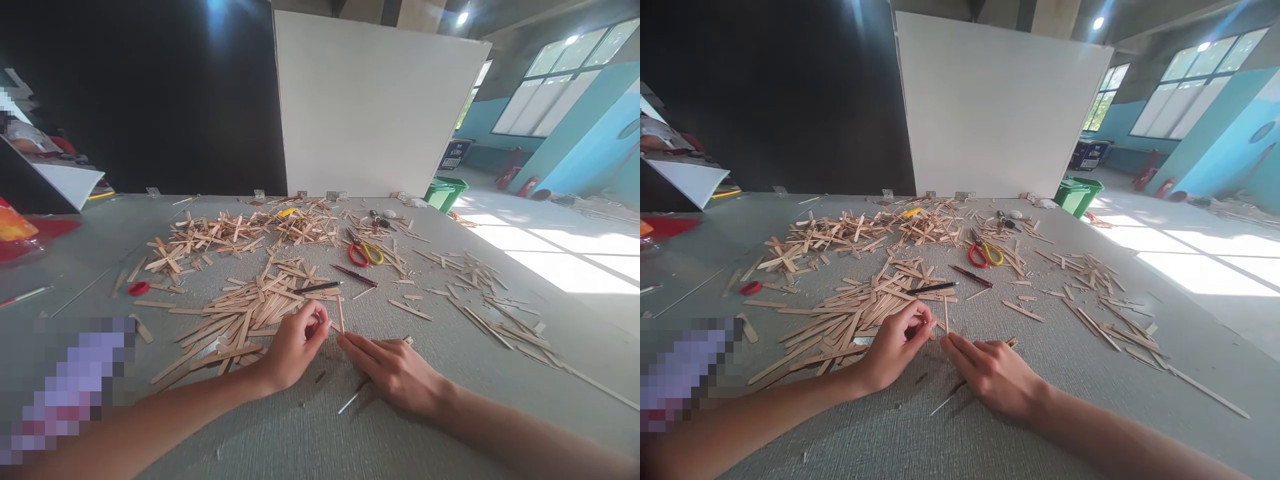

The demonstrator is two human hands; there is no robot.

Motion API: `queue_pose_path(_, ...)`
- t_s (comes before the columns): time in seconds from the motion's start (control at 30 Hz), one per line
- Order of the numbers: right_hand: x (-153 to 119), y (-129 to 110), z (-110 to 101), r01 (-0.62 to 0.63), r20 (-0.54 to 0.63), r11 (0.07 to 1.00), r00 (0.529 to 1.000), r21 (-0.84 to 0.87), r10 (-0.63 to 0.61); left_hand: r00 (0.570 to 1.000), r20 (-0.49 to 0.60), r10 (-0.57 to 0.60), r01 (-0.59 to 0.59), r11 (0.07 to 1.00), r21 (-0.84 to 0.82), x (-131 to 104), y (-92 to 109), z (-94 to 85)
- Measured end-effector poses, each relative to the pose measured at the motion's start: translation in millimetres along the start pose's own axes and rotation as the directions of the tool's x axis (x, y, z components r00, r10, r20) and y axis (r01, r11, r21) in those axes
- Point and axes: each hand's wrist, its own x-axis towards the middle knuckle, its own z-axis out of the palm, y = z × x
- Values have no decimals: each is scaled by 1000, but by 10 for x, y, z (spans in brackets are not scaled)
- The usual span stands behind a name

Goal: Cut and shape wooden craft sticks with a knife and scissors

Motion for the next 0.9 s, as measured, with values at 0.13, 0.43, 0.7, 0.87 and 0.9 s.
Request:
queue_pose_path(0.13,-3,0,6,-3,-5,1000,1000,-6,3,1000,11,-24,24,999,-23,-2,3,-6)
queue_pose_path(0.43,-13,1,15,-23,-7,999,1000,27,23,1000,7,-18,19,1000,-10,24,47,-20)
queue_pose_path(0.7,-9,4,20,-14,-19,999,1000,35,15,999,28,-32,33,999,-13,29,18,-14)
queue_pose_path(0.87,-10,7,27,-16,-13,999,1000,35,16,999,33,-42,43,999,-20,32,5,-12)
queue_pose_path(0.9,-10,9,26,-16,-8,999,1000,35,16,998,34,-47,47,999,-24,31,4,-12)
